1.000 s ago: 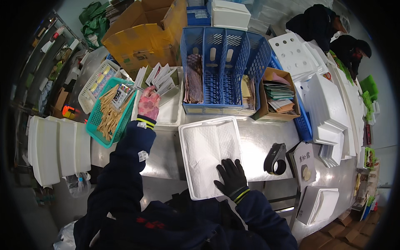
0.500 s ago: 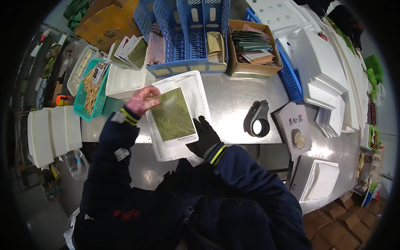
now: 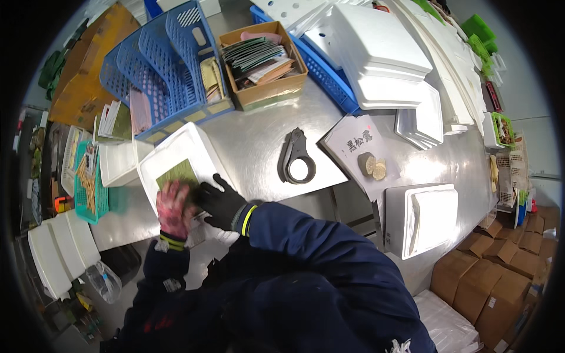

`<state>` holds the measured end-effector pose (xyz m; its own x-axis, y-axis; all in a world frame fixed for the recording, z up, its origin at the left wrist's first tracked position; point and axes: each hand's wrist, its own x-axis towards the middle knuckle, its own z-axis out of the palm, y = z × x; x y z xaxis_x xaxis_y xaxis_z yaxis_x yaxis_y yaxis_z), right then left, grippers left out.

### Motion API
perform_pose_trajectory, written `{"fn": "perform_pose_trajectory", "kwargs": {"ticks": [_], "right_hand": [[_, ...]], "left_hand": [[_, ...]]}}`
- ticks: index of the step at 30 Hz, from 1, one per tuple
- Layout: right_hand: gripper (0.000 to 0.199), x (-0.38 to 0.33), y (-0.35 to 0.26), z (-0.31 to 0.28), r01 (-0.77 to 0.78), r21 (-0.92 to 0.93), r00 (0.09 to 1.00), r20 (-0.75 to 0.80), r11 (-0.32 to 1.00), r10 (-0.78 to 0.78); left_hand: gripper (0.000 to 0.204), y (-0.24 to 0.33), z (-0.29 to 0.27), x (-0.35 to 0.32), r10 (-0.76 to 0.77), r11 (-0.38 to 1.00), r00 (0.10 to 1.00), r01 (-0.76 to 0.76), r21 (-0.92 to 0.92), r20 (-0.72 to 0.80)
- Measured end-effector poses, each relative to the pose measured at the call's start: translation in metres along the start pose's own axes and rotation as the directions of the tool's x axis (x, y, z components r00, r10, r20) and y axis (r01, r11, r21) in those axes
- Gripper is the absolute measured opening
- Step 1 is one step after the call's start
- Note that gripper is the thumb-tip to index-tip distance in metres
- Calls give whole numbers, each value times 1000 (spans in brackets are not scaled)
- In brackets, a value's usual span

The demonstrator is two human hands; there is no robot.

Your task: The person places items into a white styrofoam container, covers them with a paper towel, adds a label, and then seals the container with tape using a dispenser.

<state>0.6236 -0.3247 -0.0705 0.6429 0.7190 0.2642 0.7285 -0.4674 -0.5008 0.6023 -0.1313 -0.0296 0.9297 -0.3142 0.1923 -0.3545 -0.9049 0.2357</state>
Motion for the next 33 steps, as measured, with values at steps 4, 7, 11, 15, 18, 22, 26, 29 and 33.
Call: {"fn": "perform_pose_trajectory", "kwargs": {"ticks": [4,7,11,15,18,22,26,29,33], "right_hand": [[41,4,0,-7,16,13,999,49,1000,-17],[25,-1,9,-15,87,59,996,-10,994,-86],[23,-20,40,-23,-3,346,941,-315,938,119],[29,-7,43,-46,-240,286,904,-283,928,320],[46,29,30,-39,-16,79,976,-217,997,33],[58,71,22,7,-17,-167,1000,-17,986,14],[64,74,18,15,54,-117,999,2,992,-54],[64,73,20,12,30,-148,1000,3,988,-30],[57,68,35,14,23,-54,995,-92,998,-28]], "left_hand": [[76,10,10,-19,-126,978,954,73,196,274],[73,11,10,-17,-128,983,948,82,165,292],[73,12,5,-16,-131,980,952,83,179,277],[73,9,5,-21,-157,982,962,129,137,225],[70,13,-1,-13,-142,987,966,123,100,216],[73,-3,2,-21,-168,985,965,158,63,203],[79,-21,3,-49,-311,948,943,298,109,120],[78,-15,0,-40,-326,944,936,314,102,132],[80,-11,0,-23,-318,948,937,309,77,147]]}}
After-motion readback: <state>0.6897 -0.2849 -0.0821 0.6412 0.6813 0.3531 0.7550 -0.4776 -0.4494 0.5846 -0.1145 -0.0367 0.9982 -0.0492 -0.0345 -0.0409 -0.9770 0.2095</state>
